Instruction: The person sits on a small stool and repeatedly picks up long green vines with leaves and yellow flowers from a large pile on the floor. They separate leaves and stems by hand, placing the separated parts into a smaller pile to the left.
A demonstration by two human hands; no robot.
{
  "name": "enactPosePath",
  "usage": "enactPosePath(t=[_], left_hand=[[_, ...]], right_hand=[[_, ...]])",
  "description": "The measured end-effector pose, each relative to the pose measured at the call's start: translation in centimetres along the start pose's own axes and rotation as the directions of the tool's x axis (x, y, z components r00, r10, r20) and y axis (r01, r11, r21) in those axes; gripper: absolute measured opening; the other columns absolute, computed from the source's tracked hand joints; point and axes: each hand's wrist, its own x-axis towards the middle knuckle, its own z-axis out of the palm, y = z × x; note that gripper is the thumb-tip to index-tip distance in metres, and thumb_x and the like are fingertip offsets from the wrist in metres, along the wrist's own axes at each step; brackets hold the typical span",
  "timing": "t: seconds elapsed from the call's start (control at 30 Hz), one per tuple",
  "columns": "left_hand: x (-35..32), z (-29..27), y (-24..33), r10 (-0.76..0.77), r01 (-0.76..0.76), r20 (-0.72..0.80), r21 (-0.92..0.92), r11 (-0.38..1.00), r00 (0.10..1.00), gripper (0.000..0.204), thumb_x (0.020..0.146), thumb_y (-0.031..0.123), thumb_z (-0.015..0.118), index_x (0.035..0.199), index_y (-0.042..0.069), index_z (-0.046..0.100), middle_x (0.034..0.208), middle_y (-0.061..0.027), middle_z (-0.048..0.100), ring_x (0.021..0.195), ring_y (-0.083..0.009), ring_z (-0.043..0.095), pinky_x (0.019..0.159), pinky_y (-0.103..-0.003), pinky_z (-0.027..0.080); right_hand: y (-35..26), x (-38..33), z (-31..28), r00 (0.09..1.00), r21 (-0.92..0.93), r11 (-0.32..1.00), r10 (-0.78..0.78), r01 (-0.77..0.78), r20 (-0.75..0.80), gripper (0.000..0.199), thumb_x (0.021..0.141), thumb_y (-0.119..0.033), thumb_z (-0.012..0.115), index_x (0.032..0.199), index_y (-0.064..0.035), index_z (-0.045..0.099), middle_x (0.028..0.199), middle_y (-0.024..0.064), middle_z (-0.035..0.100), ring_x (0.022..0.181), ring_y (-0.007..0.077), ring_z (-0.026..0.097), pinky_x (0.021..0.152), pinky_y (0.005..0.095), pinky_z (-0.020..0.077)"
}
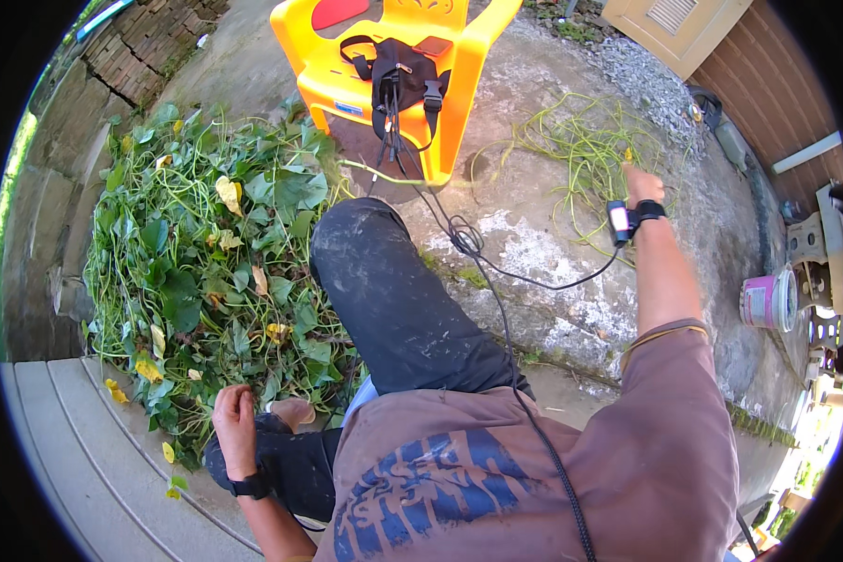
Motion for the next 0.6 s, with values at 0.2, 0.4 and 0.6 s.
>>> enactPosePath(t=[0.2, 0.4, 0.6], left_hand=[[-1.6, -0.1, -0.7, -0.132, 0.130, 0.036, 0.059, 0.990, 0.991, 0.007, 0.081, 0.000, 0.053, 0.085, -0.003, 0.059, 0.078, -0.0122, 0.057, 0.072, -0.0235, 0.055, 0.068, -0.030, 0.045], [-2.6, -0.6, -0.4, -0.125, 0.123, 0.006, 0.130, 0.984, 0.992, 0.008, 0.081, 0.002, 0.053, 0.084, -0.003, 0.059, 0.077, -0.0115, 0.057, 0.070, -0.0220, 0.056, 0.065, -0.029, 0.044], [-3.4, -0.7, -0.6, -0.266, 0.261, 0.039, 0.098, 0.960, 0.963, 0.009, 0.081, 0.001, 0.052, 0.085, -0.003, 0.059, 0.079, -0.0128, 0.057, 0.073, -0.0247, 0.055, 0.069, -0.032, 0.045]], right_hand=[[0.5, -12.4, 7.7, 0.495, 0.372, 0.858, -0.509, 0.353, 0.705, 0.060, 0.070, -0.027, 0.068, 0.114, 0.0074, 0.047, 0.108, 0.0249, 0.056, 0.102, 0.0384, 0.054, 0.091, 0.0379, 0.0427], [-4.0, -24.5, 7.4, 0.264, 0.568, 0.235, -0.964, 0.789, 0.033, 0.055, 0.073, -0.015, 0.058, 0.123, -0.0001, 0.042, 0.122, 0.0237, 0.046, 0.113, 0.0353, 0.046, 0.092, 0.0374, 0.0416], [-7.9, -28.8, 7.6, -0.041, 0.268, 0.249, -0.656, 0.931, 0.754, 0.033, 0.078, -0.021, 0.048, 0.102, -0.0049, 0.063, 0.097, 0.0150, 0.064, 0.094, 0.0340, 0.059, 0.080, 0.0408, 0.0474]])
